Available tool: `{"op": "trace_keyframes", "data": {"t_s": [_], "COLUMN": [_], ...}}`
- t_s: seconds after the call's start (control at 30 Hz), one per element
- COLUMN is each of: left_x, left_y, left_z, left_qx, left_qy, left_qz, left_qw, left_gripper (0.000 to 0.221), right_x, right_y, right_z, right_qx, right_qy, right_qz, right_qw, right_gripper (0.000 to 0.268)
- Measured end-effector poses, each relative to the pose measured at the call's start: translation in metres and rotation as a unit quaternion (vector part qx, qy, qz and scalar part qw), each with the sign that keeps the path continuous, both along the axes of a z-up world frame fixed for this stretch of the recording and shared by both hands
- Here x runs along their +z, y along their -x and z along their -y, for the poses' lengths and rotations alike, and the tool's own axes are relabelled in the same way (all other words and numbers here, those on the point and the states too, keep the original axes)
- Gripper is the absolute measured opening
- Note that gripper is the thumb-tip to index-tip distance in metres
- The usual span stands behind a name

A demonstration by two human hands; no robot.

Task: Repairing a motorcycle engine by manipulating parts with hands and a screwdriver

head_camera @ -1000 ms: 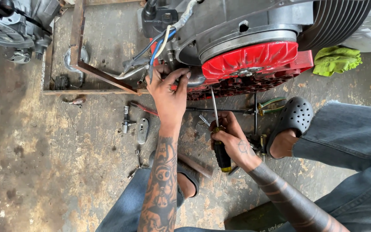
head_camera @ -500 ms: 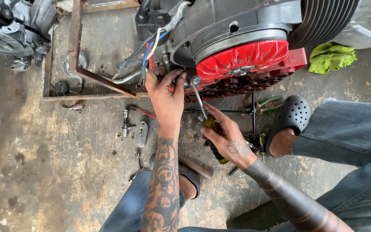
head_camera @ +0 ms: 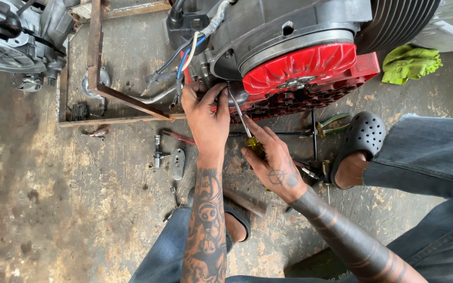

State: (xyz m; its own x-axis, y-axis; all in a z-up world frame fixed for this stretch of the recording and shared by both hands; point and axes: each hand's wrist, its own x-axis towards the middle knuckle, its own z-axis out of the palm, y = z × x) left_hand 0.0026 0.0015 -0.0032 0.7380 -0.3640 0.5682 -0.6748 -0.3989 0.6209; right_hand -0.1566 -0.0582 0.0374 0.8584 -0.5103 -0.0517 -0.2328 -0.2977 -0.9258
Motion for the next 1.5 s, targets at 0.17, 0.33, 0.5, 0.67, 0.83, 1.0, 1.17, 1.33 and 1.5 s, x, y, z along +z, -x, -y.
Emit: {"op": "trace_keyframes", "data": {"t_s": [0.17, 0.33, 0.5, 0.67, 0.83, 1.0, 1.17, 1.33, 1.5], "left_x": [-0.001, 0.001, 0.003, 0.005, 0.007, 0.001, -0.004, -0.003, -0.007], "left_y": [0.0, 0.001, 0.0, 0.0, 0.0, 0.001, 0.0, 0.001, 0.0], "left_z": [0.001, 0.001, 0.001, 0.0, 0.0, 0.001, 0.001, 0.002, 0.001], "left_qx": [0.003, 0.004, 0.003, -0.004, -0.008, 0.008, 0.014, 0.017, 0.023], "left_qy": [-0.005, -0.005, -0.01, 0.0, 0.0, -0.009, -0.018, -0.017, -0.027], "left_qz": [-0.005, -0.003, -0.004, 0.008, 0.026, 0.03, 0.027, 0.013, 0.039], "left_qw": [1.0, 1.0, 1.0, 1.0, 1.0, 0.999, 0.999, 1.0, 0.999], "left_gripper": [0.008, 0.008, 0.008, 0.007, 0.009, 0.006, 0.006, 0.006, 0.007], "right_x": [-0.005, -0.022, -0.023, -0.032, -0.045, -0.05, -0.033, -0.02, -0.01], "right_y": [-0.001, 0.0, -0.003, -0.003, -0.004, -0.004, -0.004, -0.004, -0.004], "right_z": [0.001, -0.001, -0.003, -0.009, -0.012, -0.008, -0.007, -0.004, -0.007], "right_qx": [0.004, -0.007, -0.01, -0.01, -0.019, -0.012, -0.008, -0.006, -0.01], "right_qy": [-0.007, -0.058, -0.084, 0.043, 0.139, 0.116, 0.072, 0.042, 0.044], "right_qz": [-0.015, 0.006, 0.034, -0.003, -0.004, 0.026, 0.035, 0.04, 0.023], "right_qw": [1.0, 0.998, 0.996, 0.999, 0.99, 0.993, 0.997, 0.998, 0.999], "right_gripper": [0.062, 0.062, 0.063, 0.066, 0.066, 0.066, 0.066, 0.064, 0.064]}}
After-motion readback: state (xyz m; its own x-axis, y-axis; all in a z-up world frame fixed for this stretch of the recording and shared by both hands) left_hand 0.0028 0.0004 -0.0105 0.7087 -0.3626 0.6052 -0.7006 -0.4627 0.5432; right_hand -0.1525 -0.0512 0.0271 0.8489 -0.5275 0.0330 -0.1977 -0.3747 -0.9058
